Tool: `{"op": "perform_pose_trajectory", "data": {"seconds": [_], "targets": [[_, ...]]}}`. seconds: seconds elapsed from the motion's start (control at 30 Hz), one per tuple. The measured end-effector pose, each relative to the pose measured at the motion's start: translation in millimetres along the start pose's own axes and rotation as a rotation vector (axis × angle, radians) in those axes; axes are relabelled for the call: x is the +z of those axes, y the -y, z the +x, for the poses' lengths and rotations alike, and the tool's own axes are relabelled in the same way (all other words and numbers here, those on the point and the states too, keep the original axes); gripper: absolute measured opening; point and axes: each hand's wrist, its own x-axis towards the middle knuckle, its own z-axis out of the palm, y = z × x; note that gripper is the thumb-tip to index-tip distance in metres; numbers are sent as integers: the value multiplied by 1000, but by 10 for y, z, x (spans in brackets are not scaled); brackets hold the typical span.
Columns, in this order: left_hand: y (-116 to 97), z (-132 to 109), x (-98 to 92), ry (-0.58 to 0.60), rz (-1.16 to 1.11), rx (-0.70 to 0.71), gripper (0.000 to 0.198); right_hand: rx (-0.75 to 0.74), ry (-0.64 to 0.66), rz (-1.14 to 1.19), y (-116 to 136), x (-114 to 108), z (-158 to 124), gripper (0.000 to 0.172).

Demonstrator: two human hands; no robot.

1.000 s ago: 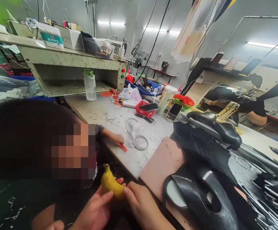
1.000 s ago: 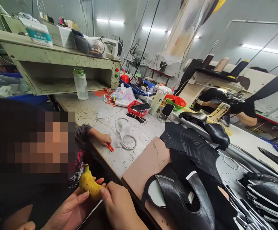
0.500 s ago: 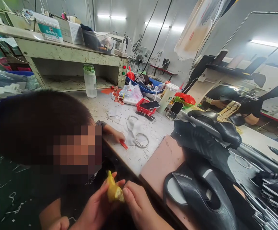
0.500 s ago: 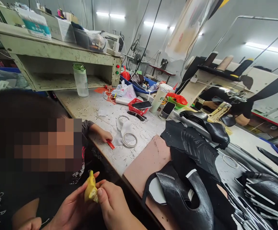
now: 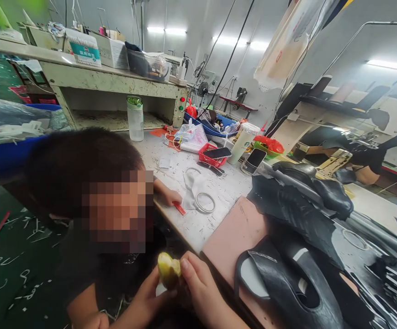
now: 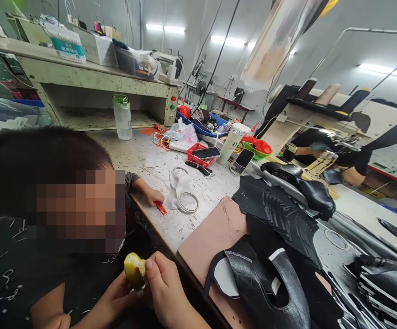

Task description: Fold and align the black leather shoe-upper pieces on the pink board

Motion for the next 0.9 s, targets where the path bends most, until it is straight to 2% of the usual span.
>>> {"op": "perform_pose_trajectory", "data": {"seconds": [0.17,0.3,0.4,0.47,0.53,0.63,0.7,0.77,0.83,0.9], "targets": [[-209,-82,66,0,-359,-147,44,-117,74,-432,97,-94,-103,35],[-253,-19,35,2,-545,-184,43,-249,272,-781,145,-143,-166,18],[-229,22,-16,35,-573,-177,39,-198,481,-998,130,-181,-174,15],[-193,30,-80,122,-512,-166,46,-109,501,-1048,118,-215,-138,20],[-150,33,-155,233,-391,-130,56,-60,353,-932,119,-246,-54,25],[-101,50,-213,281,-117,-35,55,7,66,-439,127,-245,136,31],[-92,63,-196,227,14,26,46,111,9,-50,118,-203,256,40],[-100,71,-158,198,65,72,45,194,6,194,94,-142,332,45],[-126,70,-136,205,82,97,49,212,-24,280,65,-86,357,45],[-165,66,-138,251,112,63,52,204,-43,307,48,-54,348,43]]}}
